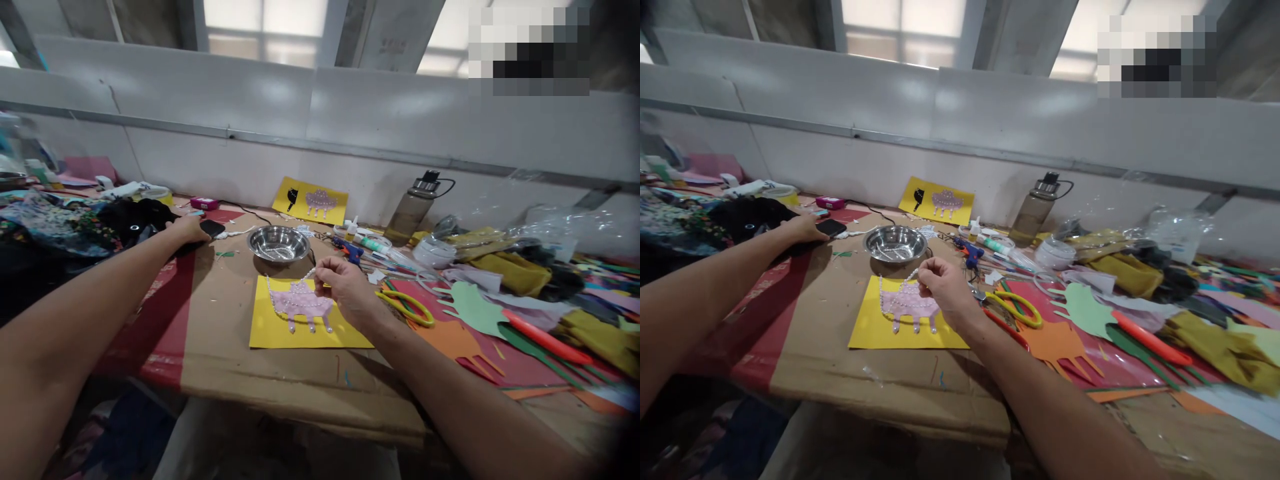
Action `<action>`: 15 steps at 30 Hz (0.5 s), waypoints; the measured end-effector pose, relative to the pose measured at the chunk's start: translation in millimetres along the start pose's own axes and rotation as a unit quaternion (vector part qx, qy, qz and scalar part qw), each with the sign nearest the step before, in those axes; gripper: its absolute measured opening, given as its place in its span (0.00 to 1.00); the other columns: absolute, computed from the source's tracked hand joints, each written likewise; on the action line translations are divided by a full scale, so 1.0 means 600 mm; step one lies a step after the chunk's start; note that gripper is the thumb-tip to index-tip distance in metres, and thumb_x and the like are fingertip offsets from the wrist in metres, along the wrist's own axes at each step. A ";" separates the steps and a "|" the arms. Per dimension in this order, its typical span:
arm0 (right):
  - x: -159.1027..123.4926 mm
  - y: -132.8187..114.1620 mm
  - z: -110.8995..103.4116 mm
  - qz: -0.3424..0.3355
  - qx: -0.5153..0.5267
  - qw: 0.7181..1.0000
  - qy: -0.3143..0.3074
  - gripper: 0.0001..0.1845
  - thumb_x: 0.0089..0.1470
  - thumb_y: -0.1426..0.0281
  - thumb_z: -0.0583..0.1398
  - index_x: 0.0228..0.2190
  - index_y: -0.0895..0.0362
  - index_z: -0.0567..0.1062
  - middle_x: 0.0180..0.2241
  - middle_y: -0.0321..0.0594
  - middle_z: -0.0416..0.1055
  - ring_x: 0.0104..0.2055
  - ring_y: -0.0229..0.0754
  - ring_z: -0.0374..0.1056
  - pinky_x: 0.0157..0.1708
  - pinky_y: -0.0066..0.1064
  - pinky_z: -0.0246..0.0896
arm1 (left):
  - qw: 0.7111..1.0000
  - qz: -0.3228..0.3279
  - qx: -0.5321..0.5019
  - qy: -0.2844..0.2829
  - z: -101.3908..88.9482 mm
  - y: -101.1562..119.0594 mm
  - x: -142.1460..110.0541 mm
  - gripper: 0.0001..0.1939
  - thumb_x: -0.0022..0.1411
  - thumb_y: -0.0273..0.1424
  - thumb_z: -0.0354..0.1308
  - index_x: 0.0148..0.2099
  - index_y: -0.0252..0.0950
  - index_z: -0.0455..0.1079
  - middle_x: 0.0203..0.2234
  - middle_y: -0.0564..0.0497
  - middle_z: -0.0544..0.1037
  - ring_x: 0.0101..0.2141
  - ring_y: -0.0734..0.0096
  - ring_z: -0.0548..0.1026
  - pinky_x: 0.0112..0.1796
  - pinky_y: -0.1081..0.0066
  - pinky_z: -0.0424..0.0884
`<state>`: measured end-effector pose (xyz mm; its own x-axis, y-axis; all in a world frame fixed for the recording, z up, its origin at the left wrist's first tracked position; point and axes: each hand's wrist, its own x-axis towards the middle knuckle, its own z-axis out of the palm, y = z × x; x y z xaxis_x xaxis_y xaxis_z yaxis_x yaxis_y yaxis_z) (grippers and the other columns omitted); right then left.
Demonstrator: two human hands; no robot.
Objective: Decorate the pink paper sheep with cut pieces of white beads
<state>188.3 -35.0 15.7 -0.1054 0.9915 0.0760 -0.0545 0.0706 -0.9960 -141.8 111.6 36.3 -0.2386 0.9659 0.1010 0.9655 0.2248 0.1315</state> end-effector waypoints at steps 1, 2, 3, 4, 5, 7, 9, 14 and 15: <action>-0.001 -0.001 0.000 -0.001 -0.001 1.000 0.002 0.08 0.35 0.67 0.61 0.19 0.56 0.66 0.18 0.29 0.62 0.21 0.31 0.57 0.24 0.28 0.56 | 1.000 0.000 -0.001 -0.003 0.002 0.000 0.002 0.34 0.40 0.41 0.67 0.49 0.29 0.69 0.48 0.30 0.73 0.49 0.34 0.67 0.46 0.45 0.62; -0.001 -0.002 0.000 -0.003 -0.002 1.000 0.002 0.08 0.35 0.68 0.61 0.19 0.56 0.66 0.18 0.30 0.62 0.21 0.31 0.57 0.25 0.28 0.56 | 1.000 0.001 -0.001 -0.005 0.004 -0.001 0.003 0.32 0.41 0.41 0.67 0.48 0.29 0.70 0.47 0.30 0.73 0.49 0.35 0.68 0.46 0.45 0.62; -0.001 -0.002 0.000 -0.004 -0.004 1.000 0.002 0.08 0.35 0.68 0.61 0.19 0.56 0.66 0.18 0.30 0.62 0.21 0.32 0.58 0.25 0.28 0.56 | 1.000 0.002 0.000 -0.005 0.006 -0.004 0.005 0.31 0.41 0.41 0.67 0.47 0.29 0.70 0.46 0.31 0.74 0.49 0.36 0.68 0.46 0.46 0.62; -0.001 -0.002 0.000 -0.005 -0.006 1.000 0.001 0.08 0.35 0.68 0.61 0.19 0.56 0.66 0.18 0.30 0.62 0.21 0.32 0.58 0.25 0.29 0.57 | 1.000 0.003 0.000 -0.003 0.007 -0.007 0.007 0.31 0.41 0.41 0.67 0.47 0.29 0.70 0.46 0.32 0.74 0.49 0.36 0.68 0.46 0.46 0.62; -0.001 -0.002 -0.001 -0.006 -0.007 1.000 0.001 0.07 0.35 0.68 0.61 0.19 0.56 0.66 0.19 0.30 0.62 0.21 0.32 0.58 0.25 0.29 0.57 | 1.000 0.003 0.002 -0.001 0.008 -0.010 0.008 0.32 0.41 0.42 0.67 0.47 0.29 0.70 0.46 0.33 0.74 0.49 0.37 0.68 0.46 0.47 0.62; 0.000 -0.001 -0.002 -0.007 -0.009 1.000 0.003 0.07 0.35 0.68 0.61 0.19 0.56 0.66 0.18 0.30 0.62 0.22 0.32 0.58 0.25 0.29 0.57 | 1.000 0.003 0.008 0.005 0.011 -0.016 0.011 0.33 0.42 0.45 0.65 0.47 0.29 0.69 0.45 0.34 0.75 0.48 0.38 0.68 0.46 0.48 0.63; 0.001 -0.001 -0.002 -0.006 -0.012 1.000 0.005 0.07 0.35 0.68 0.60 0.19 0.56 0.66 0.18 0.30 0.62 0.21 0.32 0.58 0.25 0.29 0.56 | 1.000 0.002 0.016 0.009 0.015 -0.019 0.013 0.34 0.44 0.48 0.62 0.48 0.28 0.69 0.45 0.31 0.74 0.48 0.38 0.69 0.45 0.48 0.63; 0.002 0.000 -0.003 -0.011 -0.019 1.000 0.004 0.07 0.36 0.67 0.60 0.19 0.56 0.66 0.18 0.29 0.61 0.21 0.32 0.57 0.25 0.29 0.56 | 0.999 0.001 0.028 0.027 0.032 -0.023 0.010 0.39 0.46 0.52 0.58 0.52 0.27 0.67 0.49 0.27 0.71 0.51 0.33 0.66 0.46 0.46 0.61; 0.002 0.001 -0.003 -0.012 -0.019 1.000 0.003 0.07 0.36 0.67 0.60 0.19 0.56 0.66 0.18 0.29 0.61 0.21 0.32 0.57 0.25 0.29 0.56 | 0.999 -0.001 0.025 0.038 0.035 -0.024 0.009 0.40 0.45 0.52 0.59 0.53 0.28 0.66 0.49 0.27 0.71 0.51 0.33 0.66 0.47 0.46 0.60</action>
<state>189.7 -33.5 15.4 -0.0993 0.9900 0.1007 -0.0197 0.0992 -0.9949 -154.9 116.2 14.2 -0.2461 0.9533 0.1753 0.9685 0.2349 0.0823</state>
